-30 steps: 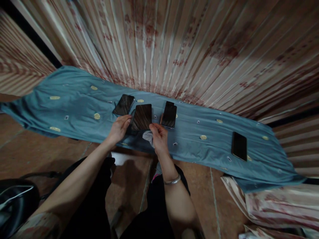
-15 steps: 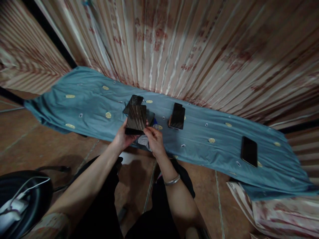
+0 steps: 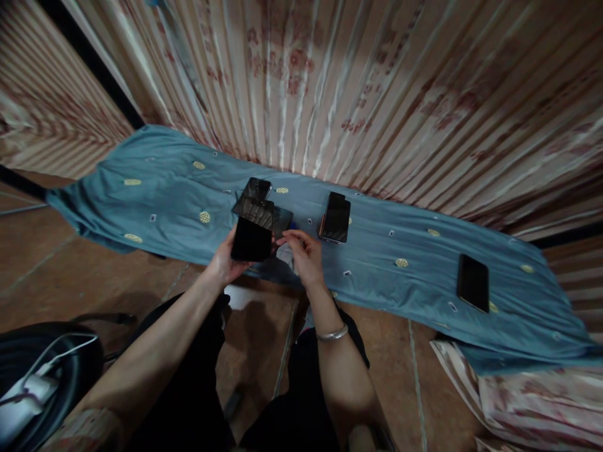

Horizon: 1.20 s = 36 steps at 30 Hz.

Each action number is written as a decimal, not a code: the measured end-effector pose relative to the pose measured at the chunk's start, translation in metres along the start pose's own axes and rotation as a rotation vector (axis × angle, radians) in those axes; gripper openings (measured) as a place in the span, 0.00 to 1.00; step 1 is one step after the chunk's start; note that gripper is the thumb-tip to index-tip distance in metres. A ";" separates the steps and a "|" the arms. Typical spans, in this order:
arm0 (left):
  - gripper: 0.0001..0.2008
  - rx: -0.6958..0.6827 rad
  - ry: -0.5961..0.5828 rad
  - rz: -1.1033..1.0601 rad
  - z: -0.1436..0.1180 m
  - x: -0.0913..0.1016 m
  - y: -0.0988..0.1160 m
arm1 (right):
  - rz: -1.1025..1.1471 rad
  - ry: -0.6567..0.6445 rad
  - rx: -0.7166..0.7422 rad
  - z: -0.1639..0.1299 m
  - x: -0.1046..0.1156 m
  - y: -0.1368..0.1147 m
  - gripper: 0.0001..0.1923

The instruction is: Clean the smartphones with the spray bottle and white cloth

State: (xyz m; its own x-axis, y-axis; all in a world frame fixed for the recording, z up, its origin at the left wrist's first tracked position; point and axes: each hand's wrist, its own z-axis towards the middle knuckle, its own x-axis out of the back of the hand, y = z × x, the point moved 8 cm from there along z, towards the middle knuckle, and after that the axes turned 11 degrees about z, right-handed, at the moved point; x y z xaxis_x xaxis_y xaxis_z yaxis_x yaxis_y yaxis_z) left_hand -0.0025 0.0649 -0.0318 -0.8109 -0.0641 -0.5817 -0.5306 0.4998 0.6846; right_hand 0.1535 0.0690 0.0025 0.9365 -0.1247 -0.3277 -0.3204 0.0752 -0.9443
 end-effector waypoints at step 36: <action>0.22 0.014 0.116 0.146 -0.008 -0.005 -0.027 | -0.891 -0.412 0.572 -0.038 -0.063 0.000 0.28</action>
State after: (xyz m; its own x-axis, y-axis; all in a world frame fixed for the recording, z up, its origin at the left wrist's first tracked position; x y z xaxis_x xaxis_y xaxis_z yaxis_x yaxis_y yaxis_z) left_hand 0.0141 0.0446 -0.0440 -0.9026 -0.0886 -0.4213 -0.4020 0.5233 0.7513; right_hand 0.0885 0.0395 0.0218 0.8080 -0.0330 0.5882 0.4960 0.5768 -0.6490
